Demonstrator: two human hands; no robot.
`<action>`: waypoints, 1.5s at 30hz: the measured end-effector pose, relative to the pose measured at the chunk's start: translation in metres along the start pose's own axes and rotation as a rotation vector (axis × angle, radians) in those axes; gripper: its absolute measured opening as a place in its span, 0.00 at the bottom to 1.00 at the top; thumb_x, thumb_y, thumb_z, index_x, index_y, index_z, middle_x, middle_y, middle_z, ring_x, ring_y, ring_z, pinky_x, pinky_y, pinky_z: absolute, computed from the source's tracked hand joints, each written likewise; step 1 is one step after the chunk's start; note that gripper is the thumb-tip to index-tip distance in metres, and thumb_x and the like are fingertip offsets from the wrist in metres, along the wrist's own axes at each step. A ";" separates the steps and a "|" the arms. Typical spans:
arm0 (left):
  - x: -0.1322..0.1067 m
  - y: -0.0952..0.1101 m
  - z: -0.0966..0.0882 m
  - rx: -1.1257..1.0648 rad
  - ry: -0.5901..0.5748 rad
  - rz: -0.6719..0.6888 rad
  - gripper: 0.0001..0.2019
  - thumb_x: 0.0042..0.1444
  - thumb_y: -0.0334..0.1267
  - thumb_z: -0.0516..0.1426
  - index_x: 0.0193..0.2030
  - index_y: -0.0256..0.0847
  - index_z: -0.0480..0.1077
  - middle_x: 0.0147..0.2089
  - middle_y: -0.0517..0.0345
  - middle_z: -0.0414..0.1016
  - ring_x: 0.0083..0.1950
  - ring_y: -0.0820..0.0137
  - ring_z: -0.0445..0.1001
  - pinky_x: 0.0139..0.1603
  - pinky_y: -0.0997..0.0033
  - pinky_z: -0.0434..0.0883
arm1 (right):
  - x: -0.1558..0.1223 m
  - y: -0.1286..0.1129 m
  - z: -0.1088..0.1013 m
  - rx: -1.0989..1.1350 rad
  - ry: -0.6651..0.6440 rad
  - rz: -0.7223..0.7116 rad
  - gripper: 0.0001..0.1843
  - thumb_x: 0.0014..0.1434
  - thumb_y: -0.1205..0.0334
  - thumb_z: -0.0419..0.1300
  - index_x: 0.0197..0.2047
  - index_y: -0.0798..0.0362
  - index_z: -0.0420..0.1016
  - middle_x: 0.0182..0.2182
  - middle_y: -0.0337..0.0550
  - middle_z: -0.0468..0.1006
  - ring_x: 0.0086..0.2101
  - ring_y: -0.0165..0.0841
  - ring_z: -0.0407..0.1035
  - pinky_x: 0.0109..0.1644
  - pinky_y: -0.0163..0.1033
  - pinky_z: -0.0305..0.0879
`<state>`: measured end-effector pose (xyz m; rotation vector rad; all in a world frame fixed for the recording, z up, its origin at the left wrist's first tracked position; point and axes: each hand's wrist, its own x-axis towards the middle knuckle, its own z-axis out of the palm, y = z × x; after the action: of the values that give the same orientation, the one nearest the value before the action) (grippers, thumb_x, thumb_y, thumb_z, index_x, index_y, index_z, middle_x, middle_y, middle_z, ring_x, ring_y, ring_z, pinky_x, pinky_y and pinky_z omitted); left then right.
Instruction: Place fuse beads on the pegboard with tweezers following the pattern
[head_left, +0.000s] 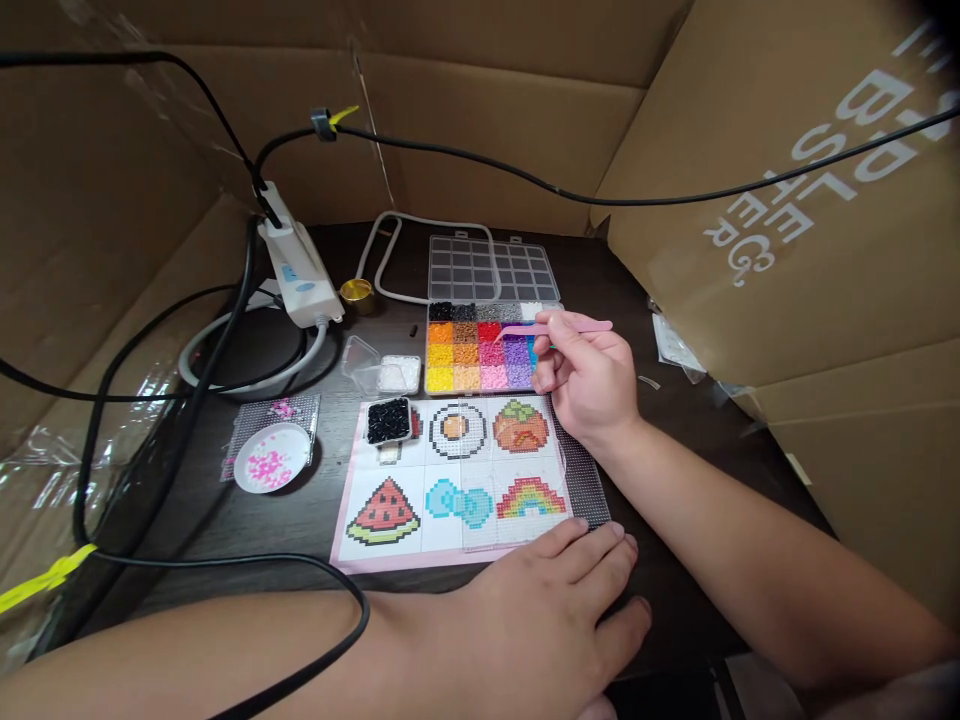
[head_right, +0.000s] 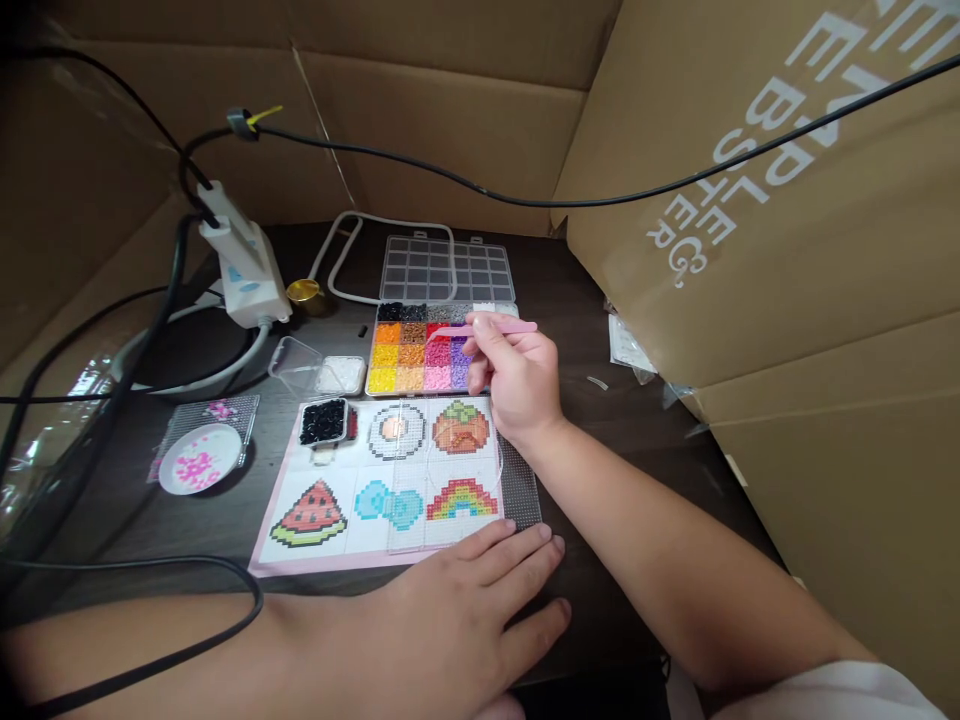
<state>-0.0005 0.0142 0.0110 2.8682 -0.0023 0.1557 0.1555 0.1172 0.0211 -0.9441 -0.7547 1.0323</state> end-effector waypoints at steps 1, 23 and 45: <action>0.000 0.000 0.000 0.004 -0.001 0.000 0.29 0.65 0.55 0.48 0.66 0.38 0.61 0.71 0.38 0.56 0.73 0.54 0.55 0.71 0.55 0.52 | -0.002 0.003 0.000 -0.027 0.011 -0.048 0.10 0.57 0.56 0.65 0.35 0.55 0.77 0.24 0.35 0.73 0.13 0.22 0.62 0.15 0.32 0.54; 0.001 -0.002 0.004 0.026 0.022 -0.001 0.29 0.63 0.54 0.51 0.65 0.40 0.63 0.71 0.40 0.58 0.72 0.56 0.57 0.69 0.56 0.58 | -0.010 0.011 0.005 -0.194 -0.019 -0.151 0.15 0.61 0.49 0.62 0.37 0.54 0.73 0.22 0.35 0.73 0.14 0.22 0.63 0.15 0.31 0.56; 0.000 -0.001 -0.003 0.020 -0.011 0.004 0.30 0.65 0.56 0.48 0.66 0.39 0.61 0.71 0.40 0.57 0.73 0.56 0.55 0.71 0.57 0.54 | -0.008 0.017 0.003 -0.138 -0.037 -0.075 0.15 0.62 0.49 0.61 0.39 0.53 0.72 0.23 0.32 0.71 0.13 0.21 0.63 0.14 0.30 0.56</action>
<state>-0.0003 0.0162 0.0135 2.8891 -0.0084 0.1411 0.1438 0.1137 0.0064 -1.0093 -0.8945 0.9436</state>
